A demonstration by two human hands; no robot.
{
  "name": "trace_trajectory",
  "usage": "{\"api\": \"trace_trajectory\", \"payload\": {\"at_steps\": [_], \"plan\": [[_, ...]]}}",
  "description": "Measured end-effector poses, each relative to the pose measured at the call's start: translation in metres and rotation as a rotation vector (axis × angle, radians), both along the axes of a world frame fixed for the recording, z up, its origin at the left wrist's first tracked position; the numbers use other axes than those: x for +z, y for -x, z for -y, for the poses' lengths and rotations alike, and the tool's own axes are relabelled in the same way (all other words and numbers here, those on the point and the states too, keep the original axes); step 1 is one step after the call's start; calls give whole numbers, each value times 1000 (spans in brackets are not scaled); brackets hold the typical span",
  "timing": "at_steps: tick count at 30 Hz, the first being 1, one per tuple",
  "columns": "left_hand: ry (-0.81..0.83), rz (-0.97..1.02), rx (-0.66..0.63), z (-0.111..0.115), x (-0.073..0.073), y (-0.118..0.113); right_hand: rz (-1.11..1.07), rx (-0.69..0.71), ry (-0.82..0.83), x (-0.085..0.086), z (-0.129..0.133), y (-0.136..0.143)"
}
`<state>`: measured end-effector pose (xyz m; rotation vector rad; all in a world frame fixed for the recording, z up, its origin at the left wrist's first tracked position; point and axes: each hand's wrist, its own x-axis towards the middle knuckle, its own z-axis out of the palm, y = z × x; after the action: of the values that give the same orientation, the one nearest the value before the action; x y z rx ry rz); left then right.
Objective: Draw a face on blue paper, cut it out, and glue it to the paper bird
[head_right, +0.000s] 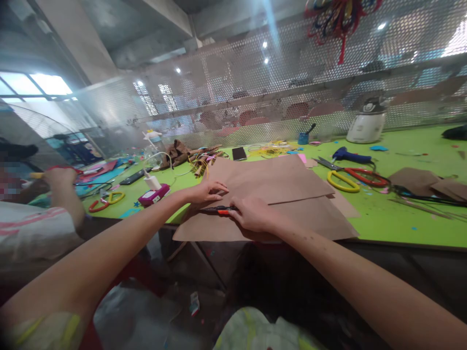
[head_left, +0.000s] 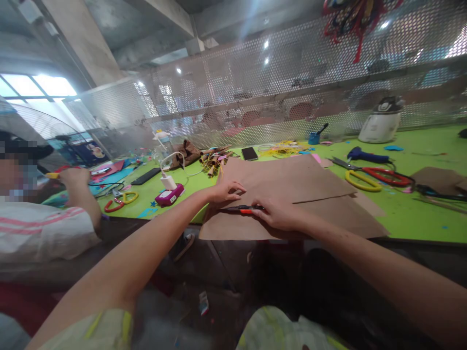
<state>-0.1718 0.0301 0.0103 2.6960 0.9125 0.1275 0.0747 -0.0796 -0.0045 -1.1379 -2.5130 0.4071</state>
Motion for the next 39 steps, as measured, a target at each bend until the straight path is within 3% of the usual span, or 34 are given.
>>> {"api": "trace_trajectory", "payload": {"at_steps": [20,30,33,36,39], "plan": [[3,-11,1,-2,-1,2,7,-8,-44,-2,7,4],[8,-40,43,1,-1,-1,-47,111,4,0,29,8],[-8,-70,69,5,2,-4,-62,156,25,6,39,-11],[-47,-103,114,8,6,-8,-174,130,58,9,44,-48],[-106,-138,194,13,9,-18,-281,-122,-50,8,31,-101]]}}
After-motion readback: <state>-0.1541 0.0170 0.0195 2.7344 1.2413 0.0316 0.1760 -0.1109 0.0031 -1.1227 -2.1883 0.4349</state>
